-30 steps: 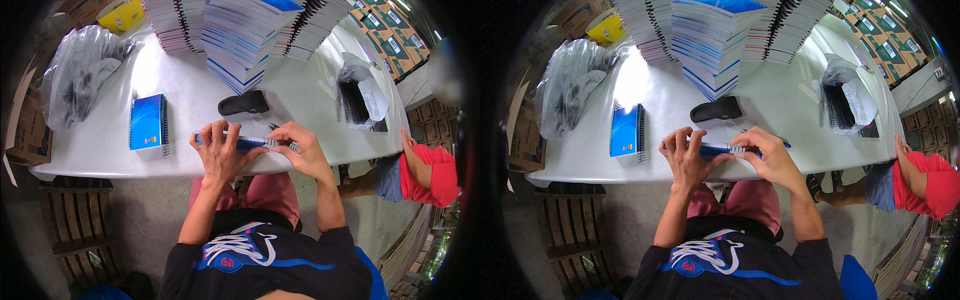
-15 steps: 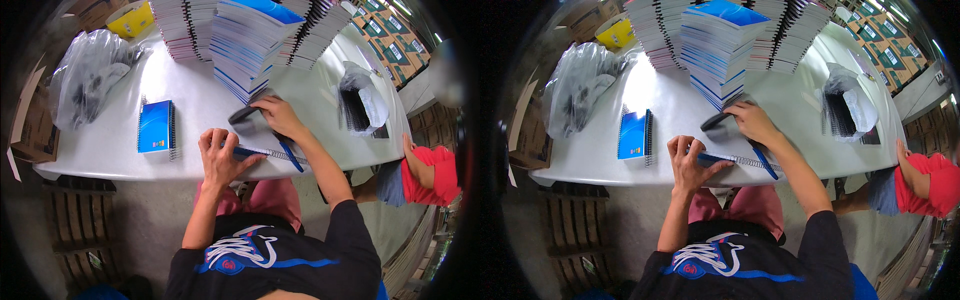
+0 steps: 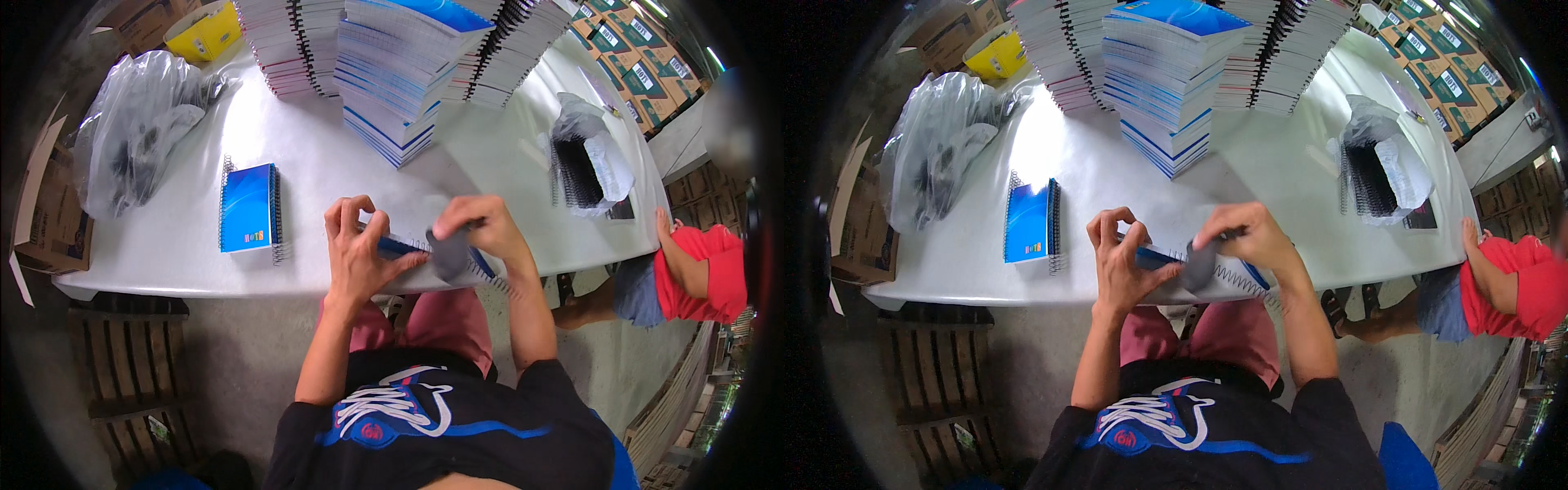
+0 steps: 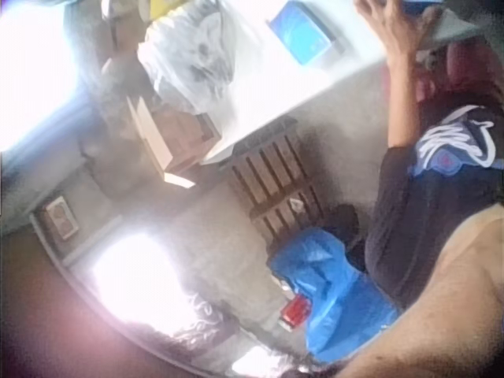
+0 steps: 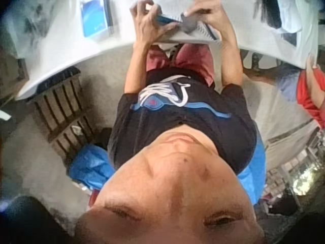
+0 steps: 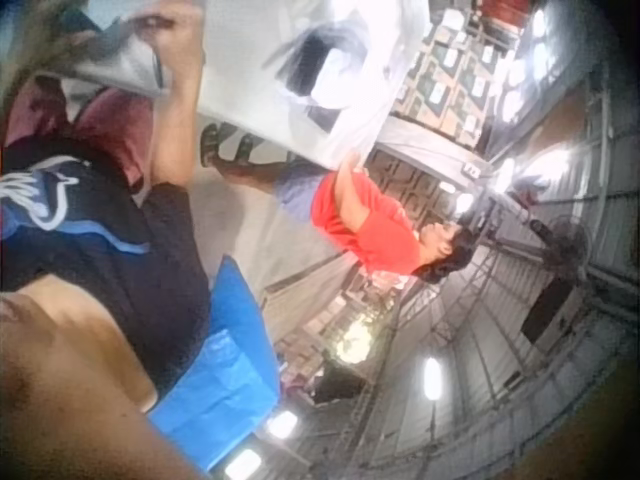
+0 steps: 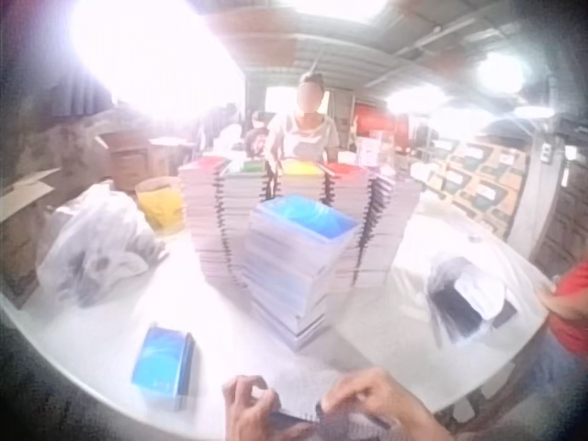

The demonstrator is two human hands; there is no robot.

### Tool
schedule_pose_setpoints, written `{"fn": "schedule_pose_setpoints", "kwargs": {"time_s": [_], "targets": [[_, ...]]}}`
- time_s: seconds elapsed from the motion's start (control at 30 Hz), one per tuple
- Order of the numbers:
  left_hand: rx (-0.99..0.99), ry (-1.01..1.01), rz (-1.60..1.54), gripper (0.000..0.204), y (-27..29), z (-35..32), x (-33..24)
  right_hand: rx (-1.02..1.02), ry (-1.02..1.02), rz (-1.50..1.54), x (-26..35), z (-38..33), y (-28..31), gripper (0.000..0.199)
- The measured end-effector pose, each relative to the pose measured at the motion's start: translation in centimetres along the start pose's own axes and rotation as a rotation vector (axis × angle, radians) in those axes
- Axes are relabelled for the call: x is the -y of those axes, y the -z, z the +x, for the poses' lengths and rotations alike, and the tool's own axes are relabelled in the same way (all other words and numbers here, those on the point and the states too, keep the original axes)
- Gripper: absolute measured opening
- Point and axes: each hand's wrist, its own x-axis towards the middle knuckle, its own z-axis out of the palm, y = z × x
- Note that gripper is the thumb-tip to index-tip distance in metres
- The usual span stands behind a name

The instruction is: The person uses pliers to trim the metal spiral bindings on stacks of notebooks, arranges the notebooks into piles, and places the notebooks inside a cardboard box.

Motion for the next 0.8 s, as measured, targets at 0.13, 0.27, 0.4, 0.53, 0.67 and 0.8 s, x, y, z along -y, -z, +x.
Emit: {"fn": "schedule_pose_setpoints", "kwargs": {"time_s": [0.13,0.27,0.4,0.53,0.67,0.8], "targets": [[-0.013,-0.035,0.008,0.060,0.0,0.2,-0.1,-0.121,-0.005,-0.054,-0.5,0.5,0.4,0.032],[0.028,-0.030,-0.013,0.057,0.2,0.0,0.3,-0.076,-0.178,-0.255,0.5,0.7,-1.4,0.037],[-0.033,0.096,-0.338,0.063,0.0,-0.5,0.8,-0.262,-0.128,-0.110,-0.5,-0.1,-1.4,0.035],[-0.095,0.062,-0.386,0.064,-0.6,-0.8,1.2,-0.318,-0.160,-0.112,-1.7,-0.5,-1.9,0.033],[-0.079,-0.070,-0.154,0.062,-0.4,-1.3,0.9,-0.103,0.128,0.486,-1.1,-0.7,-1.1,0.032],[-0.073,-0.047,-0.223,0.068,-0.4,-0.5,1.0,-0.025,-0.068,-0.080,0.3,-0.2,-1.1,0.039]]}}
